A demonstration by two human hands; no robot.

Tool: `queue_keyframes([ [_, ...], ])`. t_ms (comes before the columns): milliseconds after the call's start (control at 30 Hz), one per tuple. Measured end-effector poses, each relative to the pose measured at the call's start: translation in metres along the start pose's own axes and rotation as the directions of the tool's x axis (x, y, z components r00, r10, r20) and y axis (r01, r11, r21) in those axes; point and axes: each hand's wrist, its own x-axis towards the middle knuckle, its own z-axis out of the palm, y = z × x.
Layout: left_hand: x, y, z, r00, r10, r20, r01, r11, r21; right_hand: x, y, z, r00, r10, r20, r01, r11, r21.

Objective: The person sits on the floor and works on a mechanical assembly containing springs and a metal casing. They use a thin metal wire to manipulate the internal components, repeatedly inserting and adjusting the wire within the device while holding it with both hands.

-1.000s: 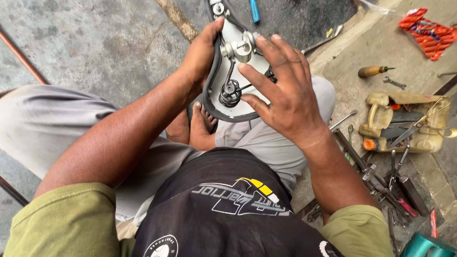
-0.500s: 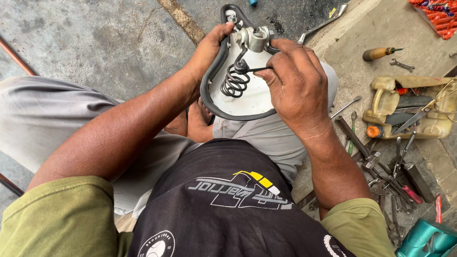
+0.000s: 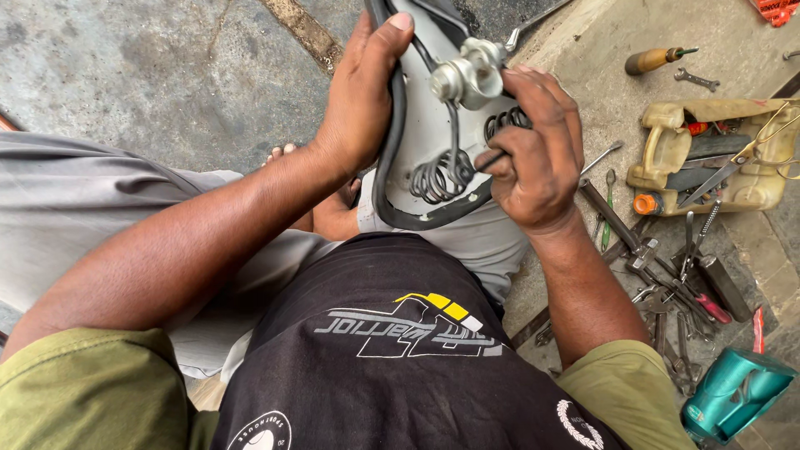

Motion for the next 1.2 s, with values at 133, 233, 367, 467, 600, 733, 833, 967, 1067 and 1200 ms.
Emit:
queue_keyframes([
  [133,-0.012,0.023,0.011,0.963,0.251,0.095,-0.263,0.956,0.134,-0.015,0.014,0.009,0.991,-0.052,-0.120,0.050,0.999,-0.017],
  [233,-0.022,0.031,0.014,0.968,0.224,0.117,-0.245,0.946,0.214,-0.021,0.016,0.006,0.984,-0.077,-0.160,0.075,0.997,-0.018],
  [367,-0.013,0.016,0.010,0.982,0.139,0.131,-0.124,0.986,-0.115,-0.006,0.015,-0.001,0.989,-0.091,-0.119,0.085,0.995,-0.053],
  [467,-0.007,-0.003,0.001,0.999,-0.023,0.031,0.027,0.991,-0.132,0.012,0.001,-0.017,0.998,-0.044,0.033,0.043,0.999,0.018],
  [600,-0.002,-0.024,-0.008,0.931,-0.363,0.046,0.353,0.858,-0.373,0.034,-0.006,-0.032,0.977,-0.029,0.211,0.017,0.998,0.058],
  [733,-0.001,-0.025,-0.014,0.931,-0.346,-0.116,0.361,0.919,0.159,0.033,-0.005,-0.035,0.958,-0.008,0.288,-0.009,0.998,0.058],
  [833,-0.014,-0.007,-0.008,0.987,0.100,-0.126,0.002,0.777,0.630,0.029,-0.005,-0.039,0.942,0.021,0.334,-0.040,0.998,0.051],
  [967,-0.033,0.040,-0.014,0.858,0.266,0.440,-0.509,0.564,0.650,0.025,-0.003,-0.047,0.939,0.034,0.343,-0.044,0.999,0.020],
  [1067,-0.039,0.060,-0.011,0.684,0.315,0.658,-0.718,0.453,0.528,0.020,-0.001,-0.060,0.943,0.026,0.332,-0.032,0.999,0.015],
  [1200,-0.051,0.054,0.007,0.527,0.251,0.812,-0.830,0.357,0.429,0.010,0.003,-0.066,0.936,0.079,0.344,-0.057,0.996,-0.075],
])
